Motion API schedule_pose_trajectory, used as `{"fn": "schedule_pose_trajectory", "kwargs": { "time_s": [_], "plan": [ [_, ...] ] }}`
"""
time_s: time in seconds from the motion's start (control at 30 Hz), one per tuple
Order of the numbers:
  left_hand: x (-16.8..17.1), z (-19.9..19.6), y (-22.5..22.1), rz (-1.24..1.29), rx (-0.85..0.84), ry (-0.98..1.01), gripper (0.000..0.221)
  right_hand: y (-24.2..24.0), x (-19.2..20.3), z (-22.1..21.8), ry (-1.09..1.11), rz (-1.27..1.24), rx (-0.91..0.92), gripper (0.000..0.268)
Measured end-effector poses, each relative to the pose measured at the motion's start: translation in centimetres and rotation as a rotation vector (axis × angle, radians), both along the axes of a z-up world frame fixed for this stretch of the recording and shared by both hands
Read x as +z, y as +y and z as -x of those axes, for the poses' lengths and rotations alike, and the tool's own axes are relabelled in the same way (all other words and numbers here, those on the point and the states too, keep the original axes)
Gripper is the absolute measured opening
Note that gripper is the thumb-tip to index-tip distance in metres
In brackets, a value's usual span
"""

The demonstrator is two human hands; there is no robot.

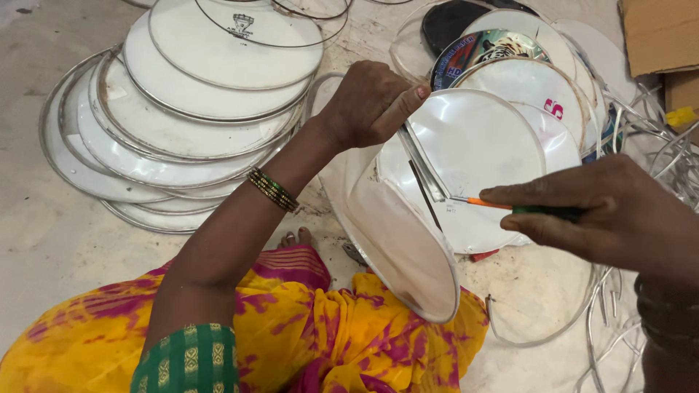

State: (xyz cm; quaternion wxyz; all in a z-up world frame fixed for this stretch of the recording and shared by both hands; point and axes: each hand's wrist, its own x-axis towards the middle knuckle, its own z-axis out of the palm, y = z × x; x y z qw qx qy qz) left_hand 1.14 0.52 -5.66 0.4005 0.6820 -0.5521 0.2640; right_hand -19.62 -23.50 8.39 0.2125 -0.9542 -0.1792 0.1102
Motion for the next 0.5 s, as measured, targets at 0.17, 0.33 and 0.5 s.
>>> {"fn": "schedule_pose_trajectory", "kwargs": {
  "time_s": [0.17, 0.33, 0.5],
  "plan": [
    [0.2, 1.8, -2.6, -0.034, -0.194, -0.035, 0.052, 3.7, -0.8, -3.1, 0.311, -0.053, 0.101, 0.037],
    [-1.1, 1.1, -6.0, 0.038, -0.119, -0.199, 0.050, -2.6, -1.5, -1.4, 0.175, -0.098, -0.006, 0.034],
    [-2.4, -3.3, -3.0, 0.123, -0.015, 0.166, 0.061, -6.2, -2.0, 4.5, -0.110, -0.040, -0.385, 0.035]
  ]
}}
